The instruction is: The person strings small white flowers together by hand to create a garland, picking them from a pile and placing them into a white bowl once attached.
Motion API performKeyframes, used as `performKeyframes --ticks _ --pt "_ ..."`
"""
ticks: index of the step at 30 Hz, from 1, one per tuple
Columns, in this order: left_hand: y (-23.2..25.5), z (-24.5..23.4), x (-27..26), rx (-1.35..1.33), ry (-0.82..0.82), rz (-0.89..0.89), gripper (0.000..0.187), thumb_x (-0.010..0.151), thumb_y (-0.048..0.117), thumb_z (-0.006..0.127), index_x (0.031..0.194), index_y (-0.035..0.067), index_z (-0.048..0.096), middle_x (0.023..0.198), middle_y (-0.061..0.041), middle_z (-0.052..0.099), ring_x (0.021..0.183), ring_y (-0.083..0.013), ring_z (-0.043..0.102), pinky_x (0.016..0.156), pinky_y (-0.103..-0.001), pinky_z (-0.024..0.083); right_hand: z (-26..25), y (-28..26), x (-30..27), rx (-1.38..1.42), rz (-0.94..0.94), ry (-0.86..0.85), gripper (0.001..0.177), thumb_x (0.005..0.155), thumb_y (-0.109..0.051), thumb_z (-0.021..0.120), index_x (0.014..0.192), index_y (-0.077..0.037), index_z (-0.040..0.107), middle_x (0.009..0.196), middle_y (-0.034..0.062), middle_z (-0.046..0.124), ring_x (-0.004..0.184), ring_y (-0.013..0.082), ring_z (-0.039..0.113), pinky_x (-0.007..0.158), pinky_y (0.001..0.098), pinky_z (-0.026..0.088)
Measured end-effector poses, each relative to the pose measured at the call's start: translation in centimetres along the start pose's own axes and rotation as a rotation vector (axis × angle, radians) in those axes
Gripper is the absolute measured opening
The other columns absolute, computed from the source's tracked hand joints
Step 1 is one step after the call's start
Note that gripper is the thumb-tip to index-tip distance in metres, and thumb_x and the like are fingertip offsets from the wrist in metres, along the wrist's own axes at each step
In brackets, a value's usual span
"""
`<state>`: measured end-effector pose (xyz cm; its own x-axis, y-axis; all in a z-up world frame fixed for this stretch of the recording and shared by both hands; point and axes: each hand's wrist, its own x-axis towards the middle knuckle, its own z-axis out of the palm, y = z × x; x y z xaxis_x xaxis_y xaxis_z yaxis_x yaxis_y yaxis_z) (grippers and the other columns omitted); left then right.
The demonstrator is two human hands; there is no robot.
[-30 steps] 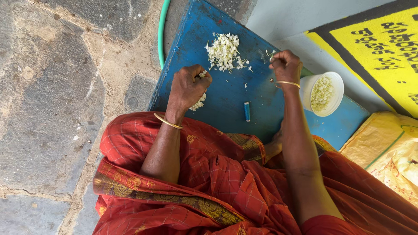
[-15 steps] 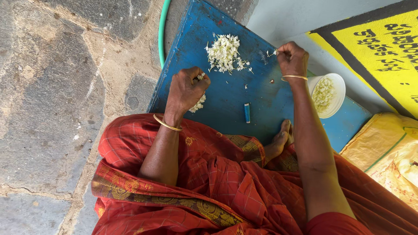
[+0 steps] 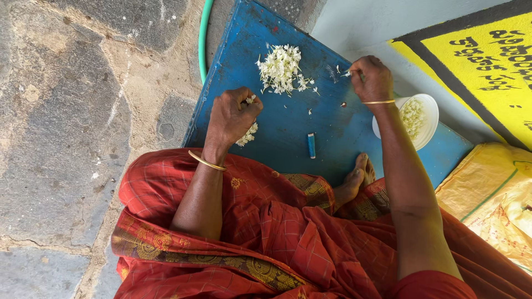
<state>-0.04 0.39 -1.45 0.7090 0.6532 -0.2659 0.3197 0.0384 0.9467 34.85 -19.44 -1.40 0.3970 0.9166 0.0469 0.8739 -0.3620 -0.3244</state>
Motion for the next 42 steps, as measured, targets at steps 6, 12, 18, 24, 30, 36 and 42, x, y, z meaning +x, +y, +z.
performKeyframes --ticks 6,12,18,24,30,36,42 --pt "0.0 -0.1 0.0 0.013 -0.009 -0.022 0.013 0.084 0.013 0.068 0.086 0.002 0.075 0.056 -0.004 0.065 0.045 -0.0060 0.053 0.040 -0.027 0.038 1.4 -0.7 -0.8 -0.253 -0.093 0.062 0.011 0.090 -0.003 0.075 0.094 -0.009 0.066 0.099 0.0113 0.062 0.093 0.0346 0.064 0.079 0.0460 0.053" --pt "0.2 0.0 0.1 0.030 -0.015 -0.043 0.013 0.083 0.013 0.069 0.087 0.003 0.076 0.056 -0.004 0.065 0.045 -0.0060 0.054 0.040 -0.026 0.039 1.6 -1.1 -1.9 -0.297 -0.161 0.105 0.008 0.100 -0.005 0.074 0.102 -0.005 0.066 0.104 0.0110 0.060 0.099 0.0339 0.062 0.086 0.0450 0.053" --pt "0.0 0.1 0.1 0.020 -0.020 -0.025 0.013 0.084 0.014 0.070 0.087 0.003 0.076 0.059 -0.003 0.067 0.046 -0.0048 0.057 0.041 -0.025 0.042 1.6 -1.0 -1.3 -0.235 -0.163 0.102 0.009 0.095 -0.005 0.074 0.102 -0.006 0.068 0.105 0.0114 0.061 0.099 0.0349 0.062 0.087 0.0461 0.053" --pt "0.6 -0.2 0.0 0.018 -0.025 -0.099 0.014 0.085 0.014 0.068 0.088 0.002 0.075 0.059 -0.007 0.067 0.047 -0.0091 0.055 0.042 -0.029 0.040 0.6 -3.5 -0.7 -0.203 -0.065 0.076 0.009 0.087 -0.006 0.072 0.094 -0.008 0.065 0.099 0.0130 0.062 0.093 0.0356 0.063 0.082 0.0480 0.052" --pt "0.7 -0.1 0.1 0.011 -0.031 -0.060 0.014 0.083 0.014 0.068 0.088 0.003 0.076 0.062 -0.006 0.069 0.049 -0.0093 0.060 0.044 -0.029 0.045 -0.3 -8.7 -1.7 -0.003 -0.290 -0.079 0.010 0.089 -0.005 0.069 0.094 -0.011 0.063 0.116 0.0062 0.070 0.108 0.0272 0.066 0.094 0.0398 0.056" --pt "0.6 -0.3 -0.2 0.000 -0.008 -0.028 0.015 0.082 0.015 0.069 0.089 0.003 0.076 0.065 -0.007 0.070 0.052 -0.0095 0.064 0.047 -0.029 0.049 0.8 -9.5 -1.2 -0.143 -0.586 -0.195 0.013 0.088 -0.011 0.076 0.095 -0.009 0.065 0.117 0.0050 0.069 0.116 0.0266 0.062 0.100 0.0385 0.049" --pt "0.7 -0.4 -0.1 -0.007 -0.014 -0.039 0.015 0.082 0.015 0.069 0.087 0.003 0.076 0.066 -0.007 0.070 0.054 -0.0112 0.064 0.049 -0.031 0.050 -0.2 -4.7 -1.0 -0.033 -0.137 -0.140 0.009 0.087 -0.004 0.071 0.091 -0.009 0.067 0.098 0.0077 0.068 0.098 0.0306 0.066 0.090 0.0433 0.053"
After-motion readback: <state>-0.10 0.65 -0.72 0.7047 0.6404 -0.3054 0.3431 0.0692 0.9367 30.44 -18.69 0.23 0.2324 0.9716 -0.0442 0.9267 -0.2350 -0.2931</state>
